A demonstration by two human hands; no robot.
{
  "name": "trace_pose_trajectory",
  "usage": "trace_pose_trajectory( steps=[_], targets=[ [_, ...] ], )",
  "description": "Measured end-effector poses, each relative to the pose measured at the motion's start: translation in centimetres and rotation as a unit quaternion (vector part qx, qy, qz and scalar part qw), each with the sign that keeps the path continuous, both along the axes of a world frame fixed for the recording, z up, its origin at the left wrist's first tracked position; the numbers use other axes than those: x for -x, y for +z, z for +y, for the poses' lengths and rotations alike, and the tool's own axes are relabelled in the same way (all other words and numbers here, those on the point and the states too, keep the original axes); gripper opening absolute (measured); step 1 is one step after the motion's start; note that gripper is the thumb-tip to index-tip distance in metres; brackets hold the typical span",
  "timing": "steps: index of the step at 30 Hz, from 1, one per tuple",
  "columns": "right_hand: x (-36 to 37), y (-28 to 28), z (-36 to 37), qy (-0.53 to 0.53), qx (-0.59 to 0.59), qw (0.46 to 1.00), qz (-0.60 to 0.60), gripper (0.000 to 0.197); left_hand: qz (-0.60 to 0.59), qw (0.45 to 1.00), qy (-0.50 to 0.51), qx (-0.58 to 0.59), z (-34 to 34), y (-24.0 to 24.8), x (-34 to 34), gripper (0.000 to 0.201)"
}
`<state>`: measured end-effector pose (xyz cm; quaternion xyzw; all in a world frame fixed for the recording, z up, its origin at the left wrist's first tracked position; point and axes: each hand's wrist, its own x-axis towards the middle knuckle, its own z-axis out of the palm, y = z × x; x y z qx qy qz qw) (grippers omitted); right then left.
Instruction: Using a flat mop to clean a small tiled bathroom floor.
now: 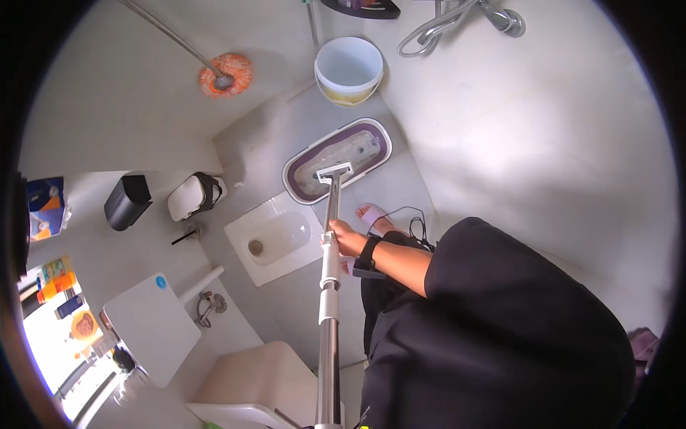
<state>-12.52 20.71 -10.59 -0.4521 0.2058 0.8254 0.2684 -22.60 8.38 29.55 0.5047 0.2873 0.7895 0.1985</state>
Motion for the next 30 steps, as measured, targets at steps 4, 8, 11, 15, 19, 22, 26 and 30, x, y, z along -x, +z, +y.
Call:
trace_pose_trajectory(
  steps=[4, 8, 11, 15, 19, 22, 26, 30],
  targets=[
    [1.3, 0.6, 1.2, 0.039, -0.039, 0.996, -0.067, 0.020, -0.008, 1.000, 0.001, 0.012, 0.1, -0.8, -0.5, 0.022],
    [1.9, 0.1, 2.2, 0.046, 0.040, 0.992, -0.108, 0.017, 0.002, 1.000, 0.003, 0.009, -0.2, -0.4, -1.1, 0.021],
    [0.7, 0.2, 2.3, 0.080, 0.041, 0.992, -0.091, 0.016, 0.021, 1.000, 0.007, -0.002, 1.4, 0.6, -2.0, 0.021],
    [-1.7, -7.8, -1.5, 0.184, -0.320, 0.927, -0.058, 0.034, 0.032, 0.999, 0.010, -0.030, 4.0, 2.3, -2.8, 0.022],
    [-1.1, 1.9, -1.8, 0.055, -0.008, 0.998, -0.005, 0.017, 0.035, 0.998, -0.010, -0.051, 1.5, 3.2, -1.8, 0.023],
    [-0.3, 8.9, -3.4, 0.094, 0.025, 0.995, -0.032, 0.014, 0.031, 0.997, -0.028, -0.065, 0.3, 3.7, -1.6, 0.023],
    [1.6, 11.3, -5.5, 0.176, -0.001, 0.980, -0.091, 0.027, 0.030, 0.996, -0.034, -0.072, 0.4, 3.9, -1.1, 0.023],
    [-0.9, 7.8, -5.4, 0.294, -0.173, 0.939, -0.042, 0.027, 0.033, 0.996, -0.046, -0.067, 1.9, 3.9, -1.3, 0.023]
  ],
)
